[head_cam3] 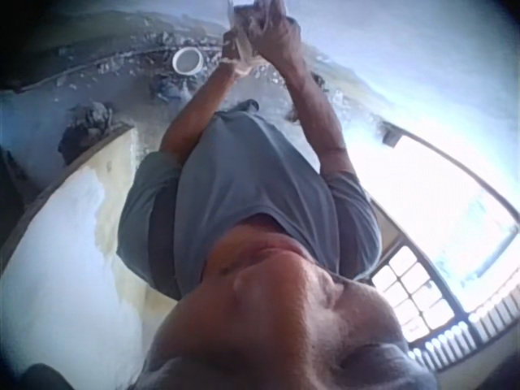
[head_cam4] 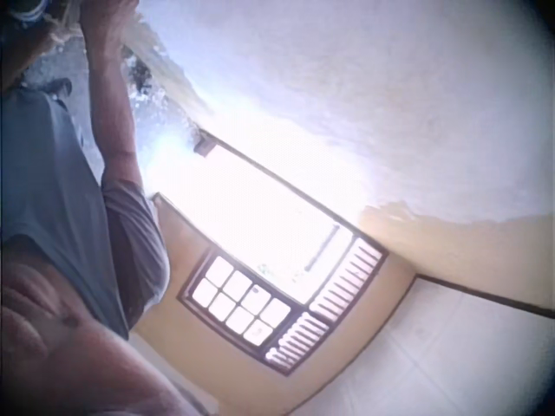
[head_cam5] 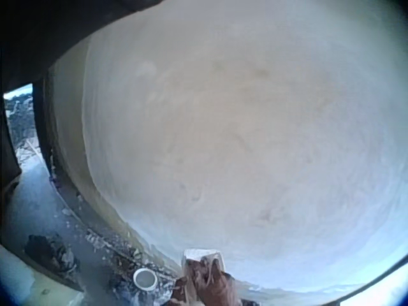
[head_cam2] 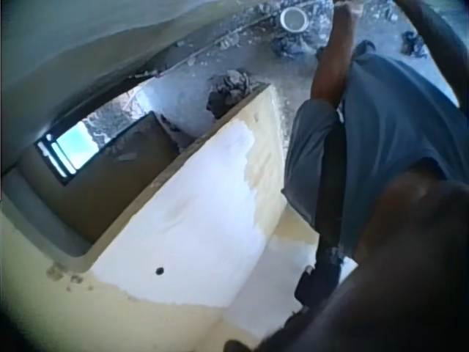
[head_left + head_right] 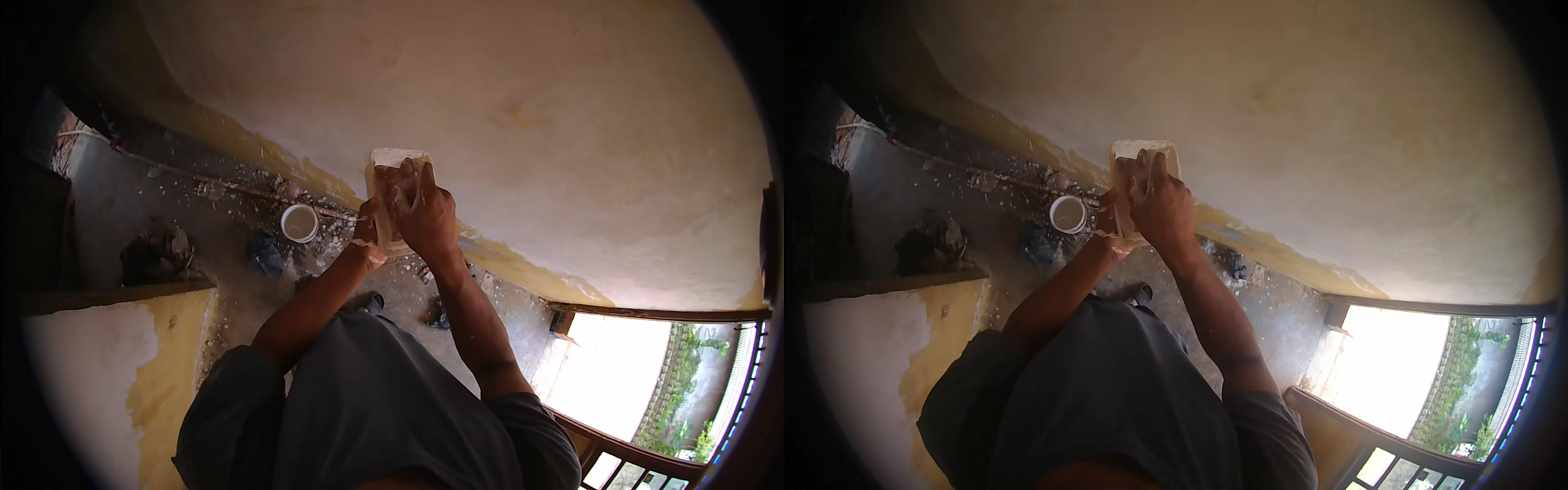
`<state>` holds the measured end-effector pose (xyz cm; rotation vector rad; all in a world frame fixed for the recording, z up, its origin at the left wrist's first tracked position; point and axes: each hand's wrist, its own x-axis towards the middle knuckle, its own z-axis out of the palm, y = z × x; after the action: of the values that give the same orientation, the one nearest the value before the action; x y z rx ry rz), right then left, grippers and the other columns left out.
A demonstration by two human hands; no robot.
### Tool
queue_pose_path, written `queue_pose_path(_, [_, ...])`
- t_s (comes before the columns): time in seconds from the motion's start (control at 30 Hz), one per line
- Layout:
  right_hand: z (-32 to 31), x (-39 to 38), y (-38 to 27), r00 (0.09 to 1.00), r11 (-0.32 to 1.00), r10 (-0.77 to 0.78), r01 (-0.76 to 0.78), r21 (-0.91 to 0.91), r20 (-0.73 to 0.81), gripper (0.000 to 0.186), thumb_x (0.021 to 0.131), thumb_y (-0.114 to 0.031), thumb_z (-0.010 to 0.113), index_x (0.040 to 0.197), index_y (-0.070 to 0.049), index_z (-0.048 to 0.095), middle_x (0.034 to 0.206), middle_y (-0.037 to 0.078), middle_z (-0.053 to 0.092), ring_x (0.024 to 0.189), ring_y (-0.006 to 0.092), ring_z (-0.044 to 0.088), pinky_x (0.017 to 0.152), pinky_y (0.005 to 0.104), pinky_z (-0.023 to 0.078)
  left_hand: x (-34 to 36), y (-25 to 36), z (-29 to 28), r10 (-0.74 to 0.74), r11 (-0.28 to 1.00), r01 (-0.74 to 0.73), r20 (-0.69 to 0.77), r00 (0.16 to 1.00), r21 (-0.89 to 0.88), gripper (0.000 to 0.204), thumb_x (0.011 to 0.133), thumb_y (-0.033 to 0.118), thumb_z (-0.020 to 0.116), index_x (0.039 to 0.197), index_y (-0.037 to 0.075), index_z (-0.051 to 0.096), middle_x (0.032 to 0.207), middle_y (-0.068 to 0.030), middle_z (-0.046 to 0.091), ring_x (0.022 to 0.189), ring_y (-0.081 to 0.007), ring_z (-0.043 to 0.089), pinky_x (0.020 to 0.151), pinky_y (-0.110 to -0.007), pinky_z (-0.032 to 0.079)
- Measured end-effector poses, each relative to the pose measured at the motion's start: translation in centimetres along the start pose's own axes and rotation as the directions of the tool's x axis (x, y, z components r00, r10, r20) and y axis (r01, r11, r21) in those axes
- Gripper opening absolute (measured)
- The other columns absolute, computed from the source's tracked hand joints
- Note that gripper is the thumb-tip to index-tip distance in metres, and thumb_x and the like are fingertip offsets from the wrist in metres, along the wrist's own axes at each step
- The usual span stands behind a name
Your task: The person applies spackle to a wall by picking up small amounts from a handheld container with a putty knife and spreading it over damaged areas on the wall surface.
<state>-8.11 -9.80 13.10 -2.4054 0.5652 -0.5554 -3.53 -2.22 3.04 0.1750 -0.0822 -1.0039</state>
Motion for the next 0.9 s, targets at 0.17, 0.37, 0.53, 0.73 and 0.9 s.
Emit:
queue_pose_path(0.17, [-1.2, 1.2, 1.4, 0.988, 0.994, -0.107, 0.104, -0.037, -0.114, 0.026, 0.086, -0.014, 0.065, 0.104, -0.001, 0.052, 0.078, 0.022, 0.069, 0.074, 0.0428, 0.067, 0.062, 0.0480, 0.055, -0.2, 0.2, -1.4, -0.020, 1.000, 0.020, -0.078, 0.997, -0.007, 0.081, 0.076, 0.049, 0.072, 0.142, 0.012, 0.045, 0.136, -0.0112, 0.056, 0.122, -0.0283, 0.057, 0.104, -0.048, 0.048])
queue_pose_path(0.37, [-0.7, 0.9, 1.6, 0.999, 0.996, -0.038, 0.037, -0.085, -0.010, 0.024, 0.087, -0.014, 0.061, 0.104, -0.001, 0.051, 0.076, 0.022, 0.068, 0.072, 0.0437, 0.067, 0.061, 0.0499, 0.054, -0.3, -0.4, -1.6, -0.098, 0.995, 0.097, -0.063, 0.993, -0.022, 0.075, 0.079, 0.051, 0.068, 0.140, 0.012, 0.047, 0.132, -0.0109, 0.058, 0.119, -0.0288, 0.059, 0.102, -0.048, 0.049])
queue_pose_path(0.53, [-0.6, 0.8, 2.6, 0.995, 0.993, 0.058, -0.065, -0.097, -0.077, 0.025, 0.086, -0.013, 0.058, 0.106, 0.001, 0.050, 0.068, 0.026, 0.064, 0.068, 0.0466, 0.065, 0.061, 0.0532, 0.053, 0.0, -0.8, -2.0, -0.107, 0.994, 0.109, -0.138, 0.985, 0.006, 0.076, 0.079, 0.052, 0.067, 0.140, 0.012, 0.046, 0.132, -0.0099, 0.058, 0.119, -0.0278, 0.059, 0.102, -0.047, 0.049])
queue_pose_path(0.73, [-0.1, -0.1, 2.3, 0.999, 1.000, 0.009, -0.010, -0.021, -0.043, 0.022, 0.085, -0.012, 0.062, 0.101, -0.001, 0.053, 0.073, 0.026, 0.064, 0.071, 0.0468, 0.065, 0.061, 0.0537, 0.052, -0.2, -1.4, -1.8, -0.123, 0.992, 0.123, -0.046, 0.991, -0.003, 0.078, 0.077, 0.051, 0.070, 0.140, 0.012, 0.046, 0.132, -0.0097, 0.058, 0.120, -0.0277, 0.058, 0.104, -0.048, 0.047])
queue_pose_path(0.9, [-3.3, 0.9, 2.5, 0.991, 0.998, -0.011, 0.004, -0.057, -0.137, 0.016, 0.089, -0.011, 0.059, 0.100, -0.003, 0.051, 0.077, 0.024, 0.067, 0.075, 0.0453, 0.066, 0.063, 0.0526, 0.053, 0.1, -0.6, -1.1, -0.077, 0.997, 0.077, -0.068, 0.995, 0.006, 0.081, 0.075, 0.049, 0.070, 0.141, 0.011, 0.045, 0.131, -0.0119, 0.058, 0.119, -0.0288, 0.059, 0.103, -0.048, 0.048])
